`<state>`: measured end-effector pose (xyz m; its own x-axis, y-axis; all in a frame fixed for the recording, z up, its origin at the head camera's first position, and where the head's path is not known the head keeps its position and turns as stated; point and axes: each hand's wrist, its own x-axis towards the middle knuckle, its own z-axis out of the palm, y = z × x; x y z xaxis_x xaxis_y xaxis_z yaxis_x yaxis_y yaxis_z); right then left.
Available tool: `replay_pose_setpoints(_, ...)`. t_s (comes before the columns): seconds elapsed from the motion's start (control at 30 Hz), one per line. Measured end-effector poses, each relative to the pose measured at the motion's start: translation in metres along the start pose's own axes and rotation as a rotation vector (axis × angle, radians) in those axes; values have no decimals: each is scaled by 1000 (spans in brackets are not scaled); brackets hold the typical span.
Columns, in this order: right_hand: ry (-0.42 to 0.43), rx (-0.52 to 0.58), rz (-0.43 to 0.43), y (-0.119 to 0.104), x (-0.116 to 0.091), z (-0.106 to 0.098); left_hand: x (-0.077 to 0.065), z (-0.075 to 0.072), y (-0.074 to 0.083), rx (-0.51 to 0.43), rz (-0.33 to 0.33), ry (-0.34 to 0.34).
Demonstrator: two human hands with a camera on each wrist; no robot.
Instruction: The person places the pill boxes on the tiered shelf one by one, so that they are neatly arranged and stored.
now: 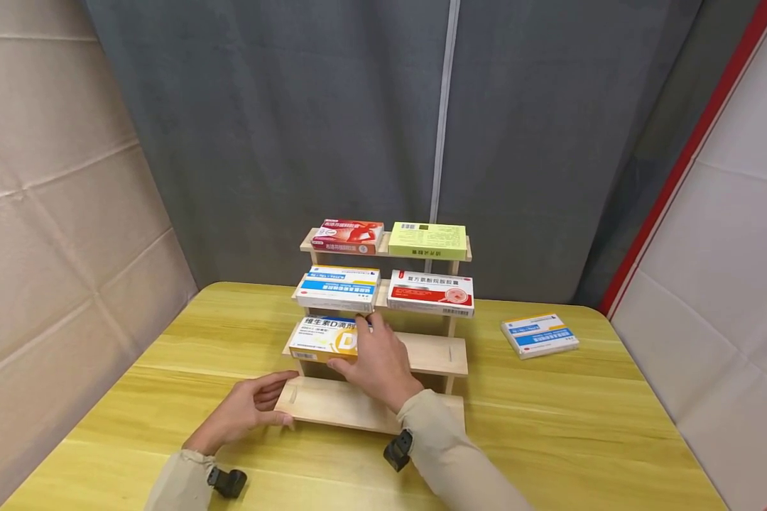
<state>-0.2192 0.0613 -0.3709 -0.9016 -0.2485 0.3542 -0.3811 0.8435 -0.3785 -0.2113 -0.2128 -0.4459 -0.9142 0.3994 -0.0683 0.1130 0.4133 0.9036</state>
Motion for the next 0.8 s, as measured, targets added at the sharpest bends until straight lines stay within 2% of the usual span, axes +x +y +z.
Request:
replay_pose_setpoints(0.4, 9, 66, 33, 1, -11, -12, 1, 1, 2, -13, -2, 3)
replay_pose_setpoints(0.63, 4, 101, 84, 17, -30, -20, 0, 2, 1, -10, 3, -8)
replay_pose_setpoints(0.8, 61, 81, 77, 31, -39, -27, -1, 1, 1, -13, 7, 0)
